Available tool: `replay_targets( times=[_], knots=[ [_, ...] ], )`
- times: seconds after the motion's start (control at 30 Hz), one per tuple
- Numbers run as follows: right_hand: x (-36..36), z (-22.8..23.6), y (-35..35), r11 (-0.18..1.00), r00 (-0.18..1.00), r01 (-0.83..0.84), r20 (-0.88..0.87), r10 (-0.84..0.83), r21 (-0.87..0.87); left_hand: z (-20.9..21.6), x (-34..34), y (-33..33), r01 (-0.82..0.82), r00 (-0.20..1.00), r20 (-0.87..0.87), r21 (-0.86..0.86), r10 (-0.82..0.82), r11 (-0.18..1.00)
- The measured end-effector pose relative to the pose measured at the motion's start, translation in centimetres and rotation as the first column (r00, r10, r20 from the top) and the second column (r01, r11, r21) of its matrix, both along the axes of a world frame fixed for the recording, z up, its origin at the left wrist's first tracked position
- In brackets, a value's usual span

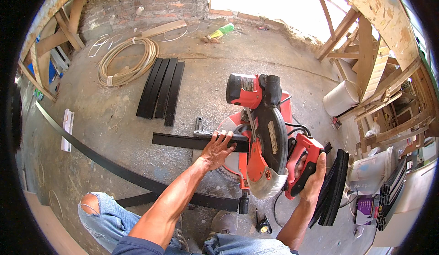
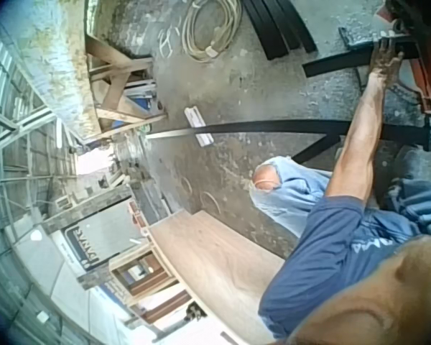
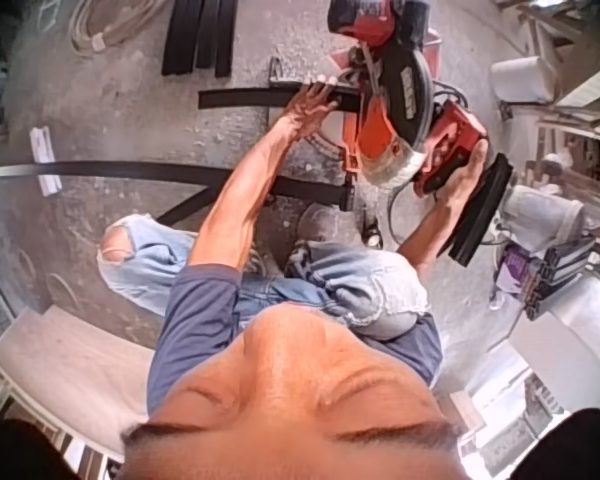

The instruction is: The person measures a black trim piece using a measuring tape, marks it with a pencil, and cuts it using a miter saw. They repeat this process for another trim piece.

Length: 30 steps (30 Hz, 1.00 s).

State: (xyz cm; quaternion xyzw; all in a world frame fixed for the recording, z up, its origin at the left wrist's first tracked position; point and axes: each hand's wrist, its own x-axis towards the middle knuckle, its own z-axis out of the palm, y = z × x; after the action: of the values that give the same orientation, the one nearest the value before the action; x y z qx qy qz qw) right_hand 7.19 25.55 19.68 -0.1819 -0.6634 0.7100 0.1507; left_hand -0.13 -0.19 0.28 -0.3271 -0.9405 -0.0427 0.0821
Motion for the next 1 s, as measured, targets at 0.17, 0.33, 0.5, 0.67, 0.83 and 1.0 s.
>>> replay_targets(
  times=[0.17, 0.33, 0.5, 0.67, 0.83, 1.0],
  knots=[
    [0.07, -0.19, 0.17, 1.0, 1.0, -0.003, 0.013, 0.003, -0.003, -0.1, 0.02, -0.11, 0.0, 1.0, -0.002, 0.008, 0.0, 1.0],
    [0.11, -0.07, 0.03, 1.0, 1.0, 0.002, 0.019, -0.001, -0.003, 0.24, 0.03, 0.03, -0.003, 1.0, 0.026, -0.014, 0.003, 1.0],
    [0.07, -0.08, -0.1, 1.0, 1.0, 0.014, 0.016, -0.014, 0.008, -0.11, -0.02, 0.01, -0.004, 1.0, 0.015, -0.011, 0.004, 1.0],
    [0.2, -0.47, 0.48, 1.0, 1.0, -0.018, 0.015, 0.018, 0.015, -0.06, 0.01, 0.07, -0.004, 1.0, 0.031, -0.02, 0.004, 1.0],
    [0.18, -0.63, 0.66, 0.999, 0.999, -0.035, 0.004, 0.035, 0.015, -0.25, 0.02, 0.06, -0.003, 1.0, 0.015, -0.019, 0.003, 1.0],
    [0.26, -0.83, 0.8, 0.999, 0.999, -0.035, 0.012, 0.035, 0.009, -0.31, -0.03, 0.08, 0.0, 1.0, 0.028, -0.012, 0.001, 1.0]
  ],
)
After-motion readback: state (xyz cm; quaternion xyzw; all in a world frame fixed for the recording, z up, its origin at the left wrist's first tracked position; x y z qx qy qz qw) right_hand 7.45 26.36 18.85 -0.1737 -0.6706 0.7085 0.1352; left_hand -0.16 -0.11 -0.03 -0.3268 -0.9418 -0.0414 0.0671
